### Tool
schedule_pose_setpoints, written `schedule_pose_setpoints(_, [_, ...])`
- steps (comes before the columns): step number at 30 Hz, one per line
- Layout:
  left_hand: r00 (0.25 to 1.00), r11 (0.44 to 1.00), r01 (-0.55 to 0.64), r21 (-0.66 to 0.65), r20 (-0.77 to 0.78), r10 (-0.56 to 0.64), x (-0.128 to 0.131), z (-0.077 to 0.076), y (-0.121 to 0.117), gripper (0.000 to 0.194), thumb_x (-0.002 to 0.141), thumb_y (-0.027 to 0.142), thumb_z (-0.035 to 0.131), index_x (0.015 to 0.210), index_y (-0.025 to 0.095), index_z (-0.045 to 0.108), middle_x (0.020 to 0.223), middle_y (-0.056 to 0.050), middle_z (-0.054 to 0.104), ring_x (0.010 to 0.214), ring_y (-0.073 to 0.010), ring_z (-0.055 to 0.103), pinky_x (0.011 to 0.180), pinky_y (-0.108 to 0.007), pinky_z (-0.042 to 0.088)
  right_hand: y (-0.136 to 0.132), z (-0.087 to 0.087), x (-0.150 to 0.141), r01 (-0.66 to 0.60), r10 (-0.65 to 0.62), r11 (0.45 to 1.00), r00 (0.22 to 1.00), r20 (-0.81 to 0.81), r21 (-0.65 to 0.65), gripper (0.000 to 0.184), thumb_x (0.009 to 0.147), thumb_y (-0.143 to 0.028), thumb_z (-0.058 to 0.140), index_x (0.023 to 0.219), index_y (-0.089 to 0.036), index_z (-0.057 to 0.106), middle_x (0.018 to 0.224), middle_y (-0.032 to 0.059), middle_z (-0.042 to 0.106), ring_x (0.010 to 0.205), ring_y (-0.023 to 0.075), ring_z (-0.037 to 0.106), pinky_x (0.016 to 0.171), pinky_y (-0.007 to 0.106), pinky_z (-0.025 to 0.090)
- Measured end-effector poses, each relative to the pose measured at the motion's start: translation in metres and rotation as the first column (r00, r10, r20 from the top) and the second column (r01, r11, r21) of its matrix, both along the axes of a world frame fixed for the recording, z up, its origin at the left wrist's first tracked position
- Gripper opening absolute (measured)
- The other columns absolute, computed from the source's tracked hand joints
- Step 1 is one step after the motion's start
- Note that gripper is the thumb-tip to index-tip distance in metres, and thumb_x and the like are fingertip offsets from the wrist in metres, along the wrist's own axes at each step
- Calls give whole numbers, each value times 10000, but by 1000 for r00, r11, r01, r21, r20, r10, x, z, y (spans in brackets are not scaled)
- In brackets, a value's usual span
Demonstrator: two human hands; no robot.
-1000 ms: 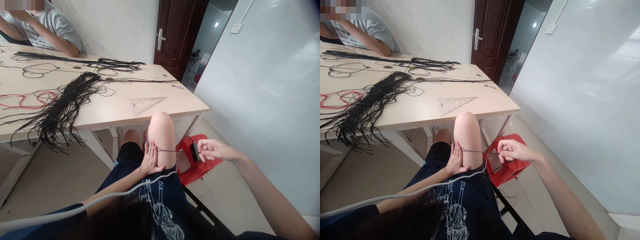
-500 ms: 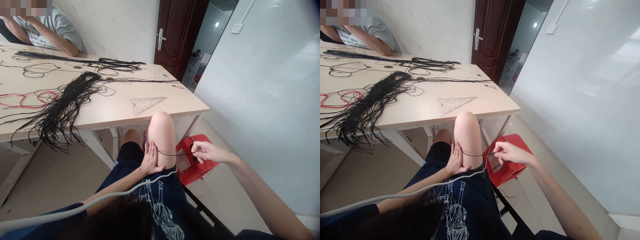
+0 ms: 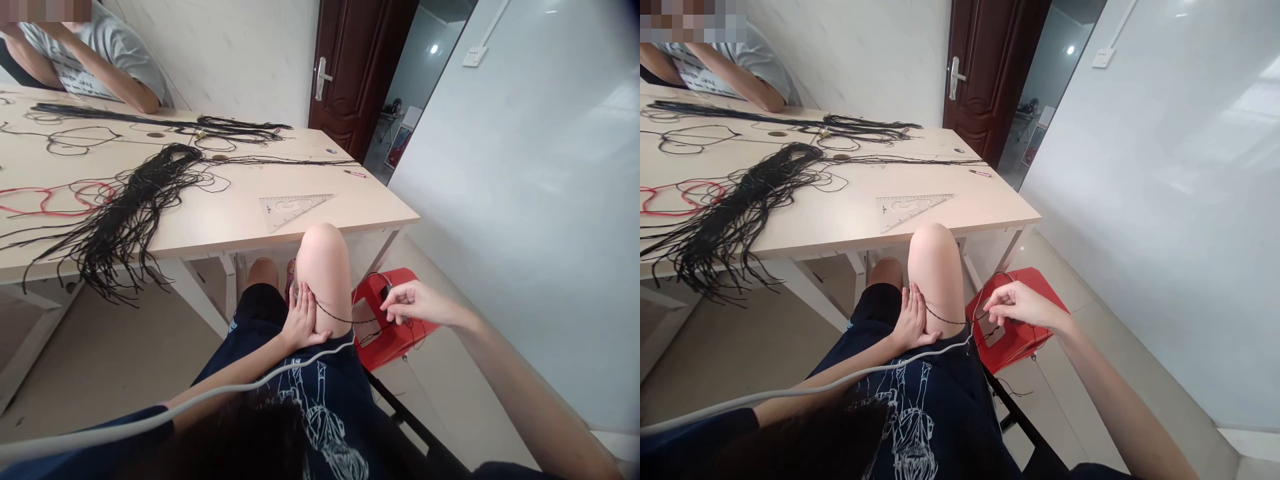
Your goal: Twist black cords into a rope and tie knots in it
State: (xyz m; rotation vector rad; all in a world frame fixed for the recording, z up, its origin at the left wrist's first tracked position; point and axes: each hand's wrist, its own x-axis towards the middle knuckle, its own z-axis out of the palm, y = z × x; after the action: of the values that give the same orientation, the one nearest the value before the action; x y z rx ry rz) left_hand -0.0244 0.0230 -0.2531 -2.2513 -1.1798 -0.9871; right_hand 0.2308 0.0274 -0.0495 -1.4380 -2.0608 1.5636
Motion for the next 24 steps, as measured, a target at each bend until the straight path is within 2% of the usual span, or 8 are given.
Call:
schedule_pose_setpoints(4, [1000,1000,-13,-8,4,13,1,-2,0,1097,689,660,391,1348,-73,-92,1408,-317,-131,1314,-450,-59,985,-634,146,-2,4,6,23,-21,1000,998,-67,17,255,680,-384,675,752,-142,640,666,45,664,516,101,556,515,247,427])
schedule_pose_setpoints(8, [1000,1000,-24,-11,8,24,0,-4,0,1085,696,661,389,1353,-67,-75,1412,-338,3,1319,-444,-24,984,-643,129,-8,13,20,66,-61,997,993,-99,50,331,776,-447,552,782,-134,658,690,45,654,466,60,459,526,257,426])
schedule_pose_setpoints(10, [1000,1000,-26,-13,10,26,-1,-5,0,1080,700,664,383,1352,-73,-63,1403,-349,72,1322,-441,5,990,-639,114,-9,15,23,77,-72,996,993,-93,52,339,803,-438,518,867,-135,657,706,43,644,513,75,492,558,267,437])
schedule_pose_setpoints(13, [1000,999,-27,-20,10,28,-2,-6,0,1081,703,673,368,1348,-87,-52,1383,-363,144,1320,-443,48,994,-634,100,-6,12,20,76,-74,995,996,-43,60,343,754,-369,603,1015,-146,612,682,21,618,608,119,567,616,296,455])
schedule_pose_setpoints(16, [999,999,-33,-33,11,34,-2,-7,0,1083,709,675,350,1340,-104,-59,1361,-379,190,1314,-450,92,993,-630,95,0,5,14,15,-14,999,1000,-25,41,218,730,-318,635,862,-146,614,642,6,589,630,128,582,644,298,450])
schedule_pose_setpoints(18, [999,998,-37,-46,13,38,-1,-7,-1,1096,706,684,344,1333,-116,-65,1346,-387,214,1305,-456,129,995,-624,95,2,1,10,-28,28,1000,998,-50,9,178,749,-326,615,763,-155,566,643,3,584,603,113,566,596,269,429])
schedule_pose_setpoints(21, [999,997,-42,-68,15,43,-1,-8,-1,1104,700,693,335,1330,-120,-66,1337,-388,238,1293,-458,178,996,-615,109,0,1,9,-61,59,998,996,-73,-34,209,790,-369,566,789,-168,508,668,-1,592,500,69,481,505,233,366])
schedule_pose_setpoints(24, [999,997,-35,-73,16,36,-1,-9,0,1098,702,685,343,1331,-121,-59,1340,-386,232,1294,-455,177,998,-605,121,-5,7,14,-68,64,996,996,-66,-60,280,844,-425,471,806,-152,524,622,0,583,449,48,387,487,230,337])
